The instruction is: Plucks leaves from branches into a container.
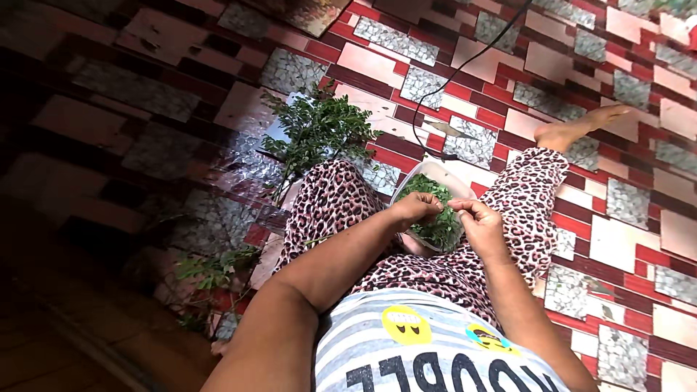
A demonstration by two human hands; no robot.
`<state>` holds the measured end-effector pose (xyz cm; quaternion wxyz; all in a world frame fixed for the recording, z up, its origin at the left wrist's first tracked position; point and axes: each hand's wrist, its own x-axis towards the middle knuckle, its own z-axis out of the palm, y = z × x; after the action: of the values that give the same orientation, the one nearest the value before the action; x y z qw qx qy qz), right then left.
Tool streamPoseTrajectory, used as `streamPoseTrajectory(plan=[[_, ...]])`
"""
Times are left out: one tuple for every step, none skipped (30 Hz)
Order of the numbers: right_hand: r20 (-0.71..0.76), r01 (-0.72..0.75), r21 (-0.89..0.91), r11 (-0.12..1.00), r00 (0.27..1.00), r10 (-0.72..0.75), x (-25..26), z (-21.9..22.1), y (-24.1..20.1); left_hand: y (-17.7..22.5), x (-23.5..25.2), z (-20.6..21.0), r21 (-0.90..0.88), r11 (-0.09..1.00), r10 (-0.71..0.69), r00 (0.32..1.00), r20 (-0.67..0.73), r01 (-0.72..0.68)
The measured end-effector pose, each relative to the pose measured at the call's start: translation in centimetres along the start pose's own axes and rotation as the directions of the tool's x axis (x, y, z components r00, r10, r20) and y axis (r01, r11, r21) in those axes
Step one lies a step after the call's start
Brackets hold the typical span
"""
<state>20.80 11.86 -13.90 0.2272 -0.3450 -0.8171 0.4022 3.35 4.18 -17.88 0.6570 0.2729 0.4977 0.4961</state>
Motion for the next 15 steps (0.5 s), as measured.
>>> streamPoseTrajectory(plan=[[0.005, -0.028, -0.009, 1.000, 1.000, 0.028, 0.03, 0.00, 0.06, 0.03, 0.00, 0.00, -0.003, 1.000, 0.000, 1.000, 0.003, 0.000], [0.010, -0.049, -0.006, 0.999, 0.999, 0.049, 0.06, -0.01, 0.10, 0.07, -0.03, 0.05, -0.009, 1.000, -0.003, 1.000, 0.002, 0.003], [0.013, -0.061, 0.001, 0.998, 0.998, 0.061, 0.08, -0.04, 0.16, 0.12, -0.06, 0.11, -0.014, 1.000, -0.004, 1.000, -0.002, 0.004], [0.013, -0.071, 0.008, 0.997, 0.997, 0.071, 0.13, -0.05, 0.19, 0.16, -0.04, 0.13, -0.018, 1.000, -0.003, 1.000, -0.004, 0.002], [0.016, -0.086, 0.014, 0.996, 0.996, 0.086, 0.18, 0.00, 0.22, 0.18, -0.05, 0.13, -0.020, 1.000, 0.002, 1.000, -0.004, -0.002], [0.028, -0.106, 0.024, 0.994, 0.994, 0.105, 0.21, 0.05, 0.25, 0.16, -0.09, 0.12, -0.018, 1.000, 0.007, 1.000, -0.003, -0.007], [0.040, -0.125, 0.036, 0.991, 0.992, 0.124, 0.22, 0.14, 0.32, 0.18, -0.14, 0.12, -0.013, 1.000, 0.008, 1.000, 0.002, -0.008], [0.044, -0.140, 0.044, 0.989, 0.989, 0.138, 0.22, 0.27, 0.43, 0.21, -0.18, 0.15, -0.005, 1.000, 0.007, 1.000, 0.008, -0.007], [0.041, -0.147, 0.048, 0.988, 0.989, 0.145, 0.22, 0.43, 0.55, 0.23, -0.16, 0.18, 0.005, 1.000, 0.005, 1.000, 0.011, -0.005], [0.035, -0.146, 0.049, 0.988, 0.989, 0.144, 0.22, 0.61, 0.63, 0.23, -0.16, 0.19, 0.015, 1.000, 0.004, 1.000, 0.011, -0.005], [0.039, -0.141, 0.048, 0.989, 0.989, 0.140, 0.22, 0.70, 0.64, 0.18, -0.15, 0.15, 0.024, 1.000, 0.007, 1.000, 0.014, -0.008], [0.046, -0.135, 0.042, 0.990, 0.990, 0.133, 0.23, 0.75, 0.61, 0.11, -0.12, 0.13, 0.029, 1.000, 0.011, 1.000, 0.014, -0.011], [0.048, -0.126, 0.036, 0.991, 0.991, 0.124, 0.25, 0.79, 0.58, 0.09, -0.09, 0.16, 0.031, 0.999, 0.011, 1.000, 0.010, -0.011], [0.043, -0.116, 0.030, 0.993, 0.993, 0.114, 0.25, 0.82, 0.53, 0.10, -0.05, 0.17, 0.030, 0.999, 0.011, 1.000, 0.004, -0.011], [0.032, -0.108, 0.028, 0.994, 0.994, 0.107, 0.26, 0.83, 0.45, 0.16, 0.00, 0.14, 0.029, 1.000, 0.008, 1.000, -0.004, -0.008]])
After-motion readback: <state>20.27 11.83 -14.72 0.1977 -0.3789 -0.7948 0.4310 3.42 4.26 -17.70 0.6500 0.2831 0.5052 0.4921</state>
